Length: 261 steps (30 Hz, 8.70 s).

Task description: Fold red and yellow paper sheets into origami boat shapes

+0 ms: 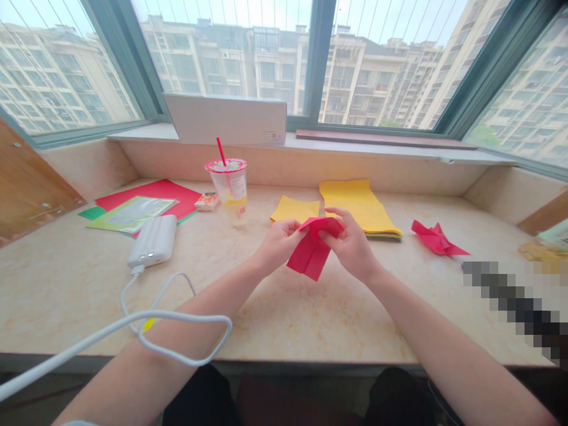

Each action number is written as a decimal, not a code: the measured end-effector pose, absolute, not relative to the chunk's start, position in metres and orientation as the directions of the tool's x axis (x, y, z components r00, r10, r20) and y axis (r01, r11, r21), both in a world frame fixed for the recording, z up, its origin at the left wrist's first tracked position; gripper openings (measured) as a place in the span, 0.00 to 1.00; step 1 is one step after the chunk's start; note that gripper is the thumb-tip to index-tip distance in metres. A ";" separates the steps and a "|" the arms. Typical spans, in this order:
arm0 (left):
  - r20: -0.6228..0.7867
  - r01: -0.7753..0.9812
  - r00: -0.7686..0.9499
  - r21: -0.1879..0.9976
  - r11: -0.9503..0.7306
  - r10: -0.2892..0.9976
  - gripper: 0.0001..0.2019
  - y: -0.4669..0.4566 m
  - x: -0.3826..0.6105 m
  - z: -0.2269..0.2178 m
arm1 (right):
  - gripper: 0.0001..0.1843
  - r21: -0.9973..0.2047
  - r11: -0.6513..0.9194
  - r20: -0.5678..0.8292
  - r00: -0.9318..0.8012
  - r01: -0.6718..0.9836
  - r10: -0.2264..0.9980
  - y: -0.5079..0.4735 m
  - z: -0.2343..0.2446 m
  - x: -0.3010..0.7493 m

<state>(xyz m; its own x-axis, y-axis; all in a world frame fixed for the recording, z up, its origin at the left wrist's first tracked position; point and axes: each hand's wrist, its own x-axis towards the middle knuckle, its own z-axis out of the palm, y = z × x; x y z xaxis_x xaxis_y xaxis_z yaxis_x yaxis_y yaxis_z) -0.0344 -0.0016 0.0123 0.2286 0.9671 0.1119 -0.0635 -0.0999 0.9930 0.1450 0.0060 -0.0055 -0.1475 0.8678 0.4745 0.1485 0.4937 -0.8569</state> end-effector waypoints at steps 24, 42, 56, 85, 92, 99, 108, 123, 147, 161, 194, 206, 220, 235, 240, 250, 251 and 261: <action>0.052 -0.196 0.415 0.980 0.033 0.908 0.18 -0.007 -0.036 0.022 | 0.16 -0.748 0.621 0.580 -0.226 0.235 0.783 0.007 -0.003 0.159; 0.016 -0.001 0.442 1.000 -0.017 0.897 0.18 -0.005 -0.036 0.018 | 0.08 -0.919 0.393 0.388 -0.222 -0.023 0.895 0.005 0.007 0.152; 0.050 0.026 0.386 0.998 -0.065 0.921 0.21 -0.004 -0.035 0.018 | 0.12 -0.946 0.325 0.321 -0.193 -0.009 0.927 0.007 0.007 0.151; 0.035 0.014 0.287 0.999 -0.041 0.957 0.14 0.003 -0.039 0.014 | 0.14 -0.954 0.281 0.237 -0.320 0.101 0.917 0.002 0.010 0.150; 0.071 0.012 0.342 0.997 -0.080 0.937 0.17 0.002 -0.041 0.017 | 0.14 -0.925 0.362 0.316 -0.298 0.113 0.901 0.005 0.010 0.152; 0.049 0.034 0.316 0.997 -0.063 0.948 0.17 0.003 -0.041 0.017 | 0.10 -0.785 0.543 0.515 -0.174 0.296 0.839 0.006 0.010 0.154; 0.029 0.017 0.284 0.999 -0.035 0.958 0.16 0.004 -0.041 0.016 | 0.10 -0.878 0.458 0.457 -0.041 0.139 0.888 0.010 0.007 0.157; 0.053 -0.089 0.292 0.996 -0.028 0.955 0.13 0.000 -0.035 0.010 | 0.14 -0.877 0.476 0.473 -0.056 0.070 0.879 0.001 0.012 0.146; 0.081 -0.265 0.488 0.962 0.060 0.869 0.24 0.001 -0.035 0.010 | 0.12 -0.842 0.490 0.499 -0.020 0.227 0.866 -0.003 0.012 0.150; 0.046 -0.057 0.477 0.998 -0.021 0.878 0.31 -0.010 -0.034 0.015 | 0.11 -0.776 0.517 0.489 -0.174 0.361 0.855 -0.006 0.006 0.147; -0.020 0.103 0.415 0.994 -0.025 0.910 0.16 0.000 -0.041 0.008 | 0.07 -0.690 0.570 0.551 -0.187 0.447 0.813 -0.007 0.011 0.145; -0.013 -0.101 0.388 0.993 0.056 0.922 0.24 -0.001 -0.038 0.013 | 0.08 -0.719 0.542 0.529 -0.162 0.436 0.833 -0.007 0.011 0.146; 0.029 -0.045 0.273 0.999 -0.017 0.962 0.13 -0.002 -0.035 0.015 | 0.09 -0.693 0.527 0.537 -0.136 0.492 0.832 -0.007 0.012 0.145; 0.058 0.057 0.292 0.995 -0.078 0.954 0.13 0.003 -0.038 0.007 | 0.10 -0.886 0.411 0.397 -0.108 0.213 0.912 -0.001 0.006 0.143; 0.077 0.048 0.301 0.994 -0.095 0.951 0.16 0.005 -0.040 0.002 | 0.11 -0.914 0.379 0.365 -0.116 0.143 0.924 0.000 0.006 0.142; 0.059 0.008 0.278 0.998 -0.064 0.959 0.17 0.005 -0.041 0.003 | 0.13 -0.917 0.375 0.352 -0.169 0.134 0.921 0.002 0.001 0.140; 0.055 0.012 0.274 0.998 -0.060 0.960 0.17 0.005 -0.040 0.004 | 0.14 -0.917 0.374 0.347 -0.184 0.136 0.919 0.001 0.001 0.140; 0.048 0.044 0.395 0.997 -0.071 0.917 0.22 0.003 -0.041 -0.001 | 0.08 -0.897 0.341 0.302 -0.173 0.281 0.937 -0.002 0.002 0.141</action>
